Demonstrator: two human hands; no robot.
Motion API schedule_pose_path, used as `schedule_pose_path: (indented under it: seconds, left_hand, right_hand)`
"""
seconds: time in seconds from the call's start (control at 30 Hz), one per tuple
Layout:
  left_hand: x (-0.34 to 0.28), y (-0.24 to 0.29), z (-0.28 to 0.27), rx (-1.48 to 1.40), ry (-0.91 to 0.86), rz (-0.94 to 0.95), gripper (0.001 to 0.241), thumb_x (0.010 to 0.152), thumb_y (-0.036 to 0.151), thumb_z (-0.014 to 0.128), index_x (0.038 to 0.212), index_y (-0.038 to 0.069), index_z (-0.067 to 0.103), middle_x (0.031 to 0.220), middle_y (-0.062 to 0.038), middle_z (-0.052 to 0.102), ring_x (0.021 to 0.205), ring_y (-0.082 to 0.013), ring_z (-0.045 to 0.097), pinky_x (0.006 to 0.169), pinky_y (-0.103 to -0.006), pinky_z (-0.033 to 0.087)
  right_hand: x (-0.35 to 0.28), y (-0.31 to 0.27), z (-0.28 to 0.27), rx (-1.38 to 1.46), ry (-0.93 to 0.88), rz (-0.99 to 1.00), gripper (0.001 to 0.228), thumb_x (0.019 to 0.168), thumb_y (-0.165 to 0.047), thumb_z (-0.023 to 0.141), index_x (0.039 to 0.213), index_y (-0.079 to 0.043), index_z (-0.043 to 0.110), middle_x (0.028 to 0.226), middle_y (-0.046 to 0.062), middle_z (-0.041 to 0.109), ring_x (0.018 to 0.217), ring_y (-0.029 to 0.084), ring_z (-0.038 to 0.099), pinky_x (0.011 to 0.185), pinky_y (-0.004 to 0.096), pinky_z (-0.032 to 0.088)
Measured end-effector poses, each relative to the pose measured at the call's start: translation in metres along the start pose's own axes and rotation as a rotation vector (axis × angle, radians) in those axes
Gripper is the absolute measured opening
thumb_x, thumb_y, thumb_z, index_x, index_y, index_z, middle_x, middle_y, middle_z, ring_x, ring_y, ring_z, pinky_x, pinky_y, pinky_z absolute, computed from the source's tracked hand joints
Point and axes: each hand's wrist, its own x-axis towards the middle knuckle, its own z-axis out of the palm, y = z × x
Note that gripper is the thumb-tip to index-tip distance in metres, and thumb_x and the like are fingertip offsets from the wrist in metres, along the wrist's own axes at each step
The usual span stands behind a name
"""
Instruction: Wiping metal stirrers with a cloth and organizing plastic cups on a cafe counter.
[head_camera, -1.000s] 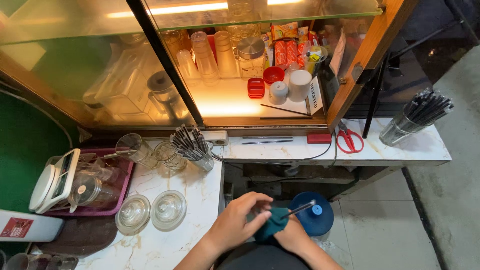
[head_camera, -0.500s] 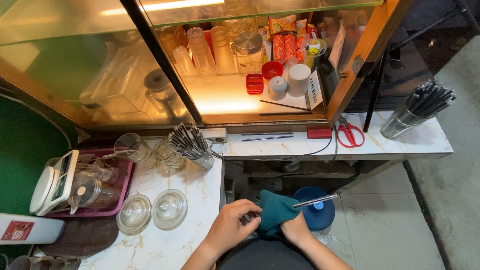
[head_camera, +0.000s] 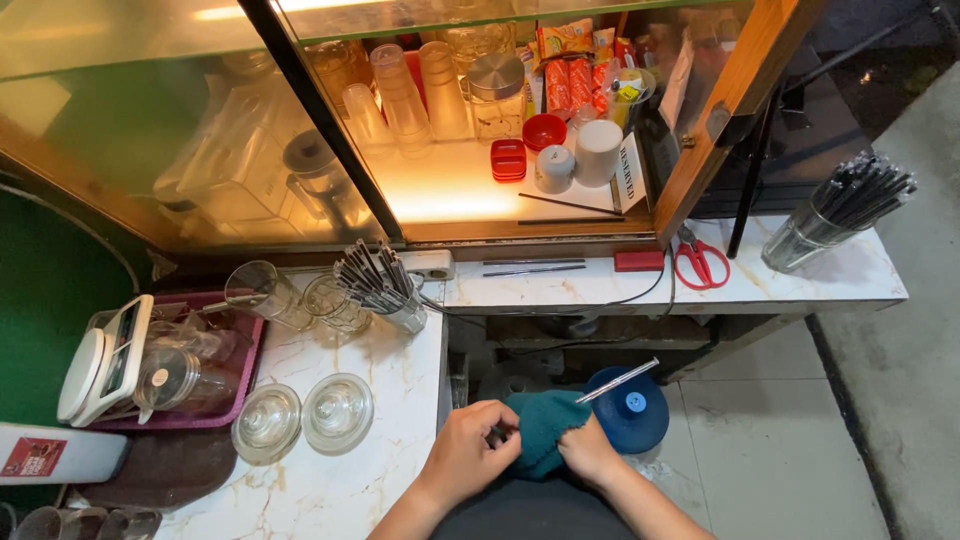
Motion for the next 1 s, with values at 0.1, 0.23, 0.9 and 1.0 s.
schedule_pose_path:
  seconds: [0.1, 0.23, 0.9, 1.0]
  left_hand:
    - [0.003, 0.01, -0.017, -0.034, -0.017, 0.015, 0.013, 0.086, 0.01, 0.078, 0.088, -0.001, 0.071, 0.084, -0.008, 0.076, 0.068, -0.0135, 0.075, 0.059, -0.0252, 0.06]
    - [0.008, 0.006, -0.039, 0.037, -0.036, -0.044, 0.016, 0.085, 0.013, 0.081, 0.086, -0.001, 0.073, 0.081, -0.008, 0.079, 0.064, -0.0142, 0.075, 0.058, -0.026, 0.059]
    - [0.008, 0.045, -0.084, 0.354, 0.211, 0.084, 0.011, 0.08, 0.012, 0.078, 0.09, 0.006, 0.076, 0.084, -0.007, 0.079, 0.069, -0.0189, 0.075, 0.06, -0.0293, 0.059]
    - [0.017, 0.062, -0.056, 0.321, -0.051, 0.286, 0.012, 0.08, 0.013, 0.077, 0.087, 0.005, 0.071, 0.083, -0.01, 0.073, 0.074, -0.0289, 0.072, 0.064, -0.0366, 0.058]
  right_hand:
    - [0.004, -0.039, 0.007, 0.224, 0.131, 0.286, 0.021, 0.091, -0.006, 0.059, 0.102, -0.002, 0.075, 0.095, 0.008, 0.077, 0.085, 0.018, 0.072, 0.075, 0.034, 0.058]
    - [0.01, -0.017, -0.012, 0.37, 0.198, 0.238, 0.023, 0.095, -0.013, 0.058, 0.108, 0.0, 0.072, 0.102, 0.01, 0.076, 0.091, 0.02, 0.071, 0.079, 0.035, 0.058]
    - [-0.001, -0.157, 0.025, -1.018, 0.21, -0.355, 0.041, 0.061, -0.027, 0.091, 0.077, -0.002, 0.062, 0.071, 0.02, 0.064, 0.071, 0.041, 0.062, 0.063, 0.047, 0.049]
    - [0.004, -0.088, 0.013, -1.179, -0.014, -0.098, 0.025, 0.063, -0.021, 0.082, 0.074, -0.008, 0.064, 0.069, 0.018, 0.067, 0.072, 0.042, 0.065, 0.063, 0.049, 0.052]
